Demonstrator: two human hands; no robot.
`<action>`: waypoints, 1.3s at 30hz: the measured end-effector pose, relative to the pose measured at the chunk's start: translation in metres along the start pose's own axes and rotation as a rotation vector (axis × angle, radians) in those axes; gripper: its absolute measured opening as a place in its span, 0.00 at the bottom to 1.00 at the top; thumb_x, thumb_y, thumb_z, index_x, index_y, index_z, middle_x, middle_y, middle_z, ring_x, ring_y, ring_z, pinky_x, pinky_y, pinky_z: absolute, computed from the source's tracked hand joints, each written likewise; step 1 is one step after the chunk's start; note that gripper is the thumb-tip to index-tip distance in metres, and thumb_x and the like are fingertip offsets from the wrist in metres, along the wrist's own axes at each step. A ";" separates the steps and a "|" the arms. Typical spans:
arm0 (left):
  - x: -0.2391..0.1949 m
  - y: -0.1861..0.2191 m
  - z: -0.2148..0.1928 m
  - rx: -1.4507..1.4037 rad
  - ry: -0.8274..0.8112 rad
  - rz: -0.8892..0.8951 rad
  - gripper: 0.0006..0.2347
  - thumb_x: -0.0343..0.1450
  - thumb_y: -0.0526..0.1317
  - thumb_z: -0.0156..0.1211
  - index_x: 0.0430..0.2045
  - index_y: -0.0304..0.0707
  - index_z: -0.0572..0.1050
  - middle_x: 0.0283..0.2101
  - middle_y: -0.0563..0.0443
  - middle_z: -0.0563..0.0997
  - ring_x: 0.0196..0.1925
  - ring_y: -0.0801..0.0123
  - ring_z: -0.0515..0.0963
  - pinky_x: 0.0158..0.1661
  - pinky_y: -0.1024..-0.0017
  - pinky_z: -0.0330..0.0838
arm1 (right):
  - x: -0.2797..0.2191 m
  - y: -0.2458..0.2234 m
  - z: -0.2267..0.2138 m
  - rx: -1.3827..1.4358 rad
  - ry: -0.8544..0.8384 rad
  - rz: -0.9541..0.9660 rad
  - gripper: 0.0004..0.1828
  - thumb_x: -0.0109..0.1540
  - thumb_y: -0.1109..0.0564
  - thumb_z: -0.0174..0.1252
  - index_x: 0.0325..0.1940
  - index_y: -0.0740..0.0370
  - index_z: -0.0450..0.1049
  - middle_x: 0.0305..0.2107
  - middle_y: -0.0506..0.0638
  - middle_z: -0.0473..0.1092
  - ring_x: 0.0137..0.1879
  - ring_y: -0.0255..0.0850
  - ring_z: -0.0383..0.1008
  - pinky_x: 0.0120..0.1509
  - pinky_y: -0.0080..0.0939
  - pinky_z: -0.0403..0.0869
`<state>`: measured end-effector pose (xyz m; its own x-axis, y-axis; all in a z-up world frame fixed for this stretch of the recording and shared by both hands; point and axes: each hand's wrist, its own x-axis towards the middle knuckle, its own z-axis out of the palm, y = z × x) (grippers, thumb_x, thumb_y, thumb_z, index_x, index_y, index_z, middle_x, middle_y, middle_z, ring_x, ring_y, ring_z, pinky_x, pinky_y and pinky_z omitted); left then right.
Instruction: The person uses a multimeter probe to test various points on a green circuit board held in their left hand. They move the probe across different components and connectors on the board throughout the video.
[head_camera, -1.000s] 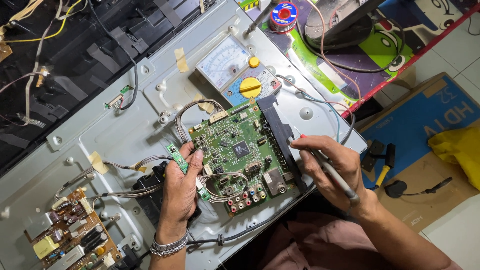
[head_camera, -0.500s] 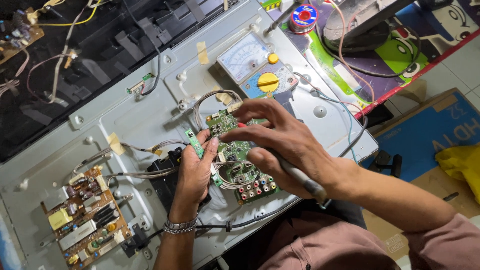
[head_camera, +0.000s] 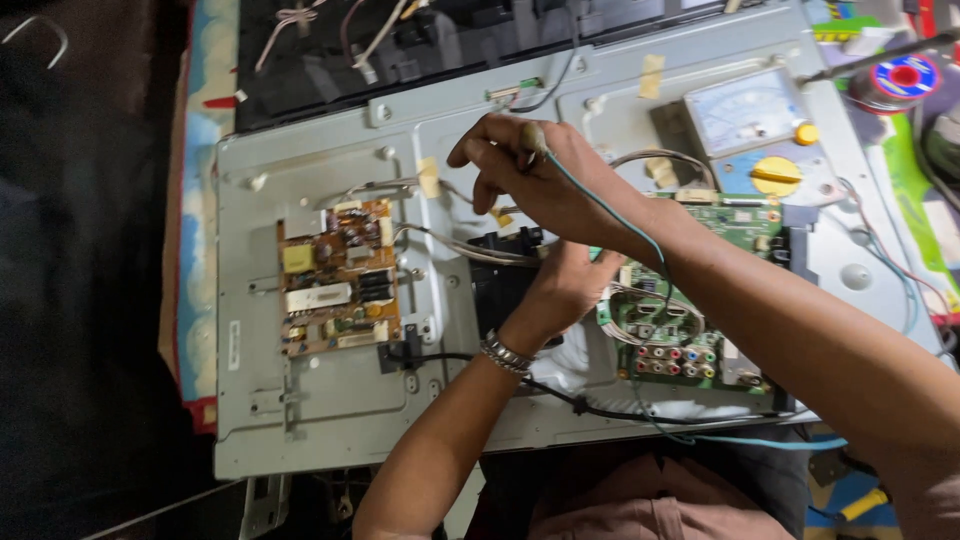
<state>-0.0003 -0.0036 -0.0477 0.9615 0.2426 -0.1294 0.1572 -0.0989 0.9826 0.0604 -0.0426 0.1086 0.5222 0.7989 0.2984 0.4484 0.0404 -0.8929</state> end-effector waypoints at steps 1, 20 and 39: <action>-0.001 0.002 0.000 0.064 -0.011 -0.008 0.15 0.69 0.38 0.59 0.49 0.32 0.76 0.48 0.33 0.80 0.59 0.39 0.75 0.54 0.45 0.66 | 0.005 0.004 0.005 0.007 -0.011 0.029 0.12 0.72 0.56 0.46 0.44 0.62 0.74 0.22 0.50 0.76 0.36 0.40 0.80 0.50 0.44 0.77; 0.004 -0.044 0.005 0.105 -0.038 -0.042 0.13 0.70 0.43 0.59 0.48 0.43 0.76 0.36 0.46 0.84 0.46 0.58 0.81 0.50 0.60 0.72 | 0.102 0.137 0.139 -0.545 -0.387 0.533 0.21 0.57 0.33 0.57 0.26 0.47 0.84 0.31 0.50 0.80 0.49 0.56 0.81 0.54 0.55 0.79; 0.004 0.003 -0.010 0.178 -0.161 -0.026 0.17 0.74 0.51 0.55 0.52 0.43 0.75 0.37 0.47 0.86 0.44 0.64 0.84 0.51 0.60 0.74 | 0.078 0.103 0.201 -0.762 -0.358 0.471 0.17 0.64 0.48 0.49 0.40 0.52 0.83 0.30 0.45 0.81 0.44 0.46 0.84 0.39 0.52 0.81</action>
<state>0.0017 0.0071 -0.0435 0.9779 0.0914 -0.1879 0.2059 -0.2663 0.9417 0.0012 0.1450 -0.0275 0.5734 0.7745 -0.2671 0.6659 -0.6305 -0.3988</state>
